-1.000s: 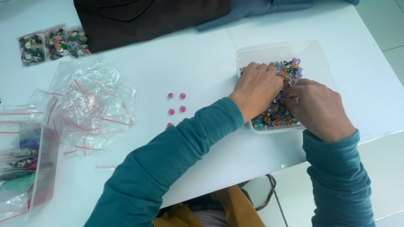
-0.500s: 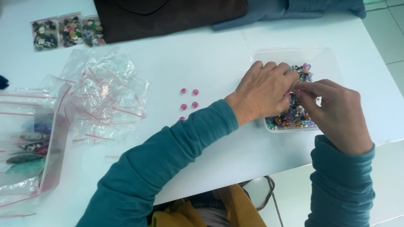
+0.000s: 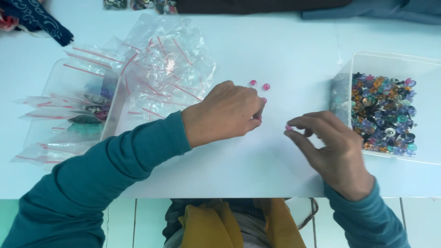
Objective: Sorting buttons from a container and placing them into small plastic bags.
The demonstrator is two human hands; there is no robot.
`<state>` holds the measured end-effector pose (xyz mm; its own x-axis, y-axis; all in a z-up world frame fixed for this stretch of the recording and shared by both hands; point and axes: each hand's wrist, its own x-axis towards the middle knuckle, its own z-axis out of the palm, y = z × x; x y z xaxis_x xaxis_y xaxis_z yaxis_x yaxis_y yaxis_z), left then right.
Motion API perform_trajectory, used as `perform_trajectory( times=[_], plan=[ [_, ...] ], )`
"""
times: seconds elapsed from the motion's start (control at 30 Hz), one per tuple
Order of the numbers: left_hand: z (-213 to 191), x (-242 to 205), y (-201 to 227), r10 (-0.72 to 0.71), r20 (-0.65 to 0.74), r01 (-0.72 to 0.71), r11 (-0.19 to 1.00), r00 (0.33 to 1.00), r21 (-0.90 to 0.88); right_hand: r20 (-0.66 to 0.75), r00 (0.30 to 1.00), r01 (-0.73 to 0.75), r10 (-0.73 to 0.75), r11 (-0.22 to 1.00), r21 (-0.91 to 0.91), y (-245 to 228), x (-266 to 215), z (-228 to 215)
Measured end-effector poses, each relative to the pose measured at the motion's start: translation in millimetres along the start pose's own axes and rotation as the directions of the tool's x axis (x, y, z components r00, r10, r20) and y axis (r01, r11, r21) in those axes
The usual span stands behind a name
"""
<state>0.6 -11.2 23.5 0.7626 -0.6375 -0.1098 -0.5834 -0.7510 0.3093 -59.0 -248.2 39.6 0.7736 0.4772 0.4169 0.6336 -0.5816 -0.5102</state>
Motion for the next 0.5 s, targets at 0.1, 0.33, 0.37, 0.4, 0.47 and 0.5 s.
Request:
perform_trajectory(
  times=[0.1, 0.33, 0.37, 0.4, 0.47, 0.5],
  plan=[
    [15.0, -11.3, -9.4, -0.009, 0.099, 0.010, 1.000, 0.995, -0.008, 0.036, 0.997, -0.070, 0.069, 0.997, 0.032, -3.5, 8.7, 39.2],
    [18.2, -11.7, -5.2, 0.007, 0.131, -0.018, 0.997, 0.991, 0.076, 0.148, 0.987, -0.050, 0.055, 0.998, -0.041, -2.6, 11.4, 62.8],
    [17.8, -11.2, -4.1, 0.023, 0.127, -0.034, 0.996, 0.992, 0.081, 0.161, 0.985, -0.061, 0.069, 0.997, -0.055, -3.2, 11.6, 63.3],
    [17.5, -10.4, -2.7, 0.039, 0.124, -0.050, 0.995, 0.992, 0.086, 0.173, 0.981, -0.072, 0.083, 0.995, -0.068, -3.6, 11.7, 63.5],
    [13.7, -12.6, -0.7, 0.039, 0.144, -0.054, 0.993, 0.989, 0.103, 0.177, 0.980, -0.077, 0.088, 0.995, -0.066, -2.8, 11.8, 63.3],
    [11.3, -13.8, 0.3, 0.037, 0.163, -0.057, 0.991, 0.986, 0.122, 0.179, 0.980, -0.081, 0.091, 0.995, -0.063, -2.5, 12.0, 63.3]
  ],
)
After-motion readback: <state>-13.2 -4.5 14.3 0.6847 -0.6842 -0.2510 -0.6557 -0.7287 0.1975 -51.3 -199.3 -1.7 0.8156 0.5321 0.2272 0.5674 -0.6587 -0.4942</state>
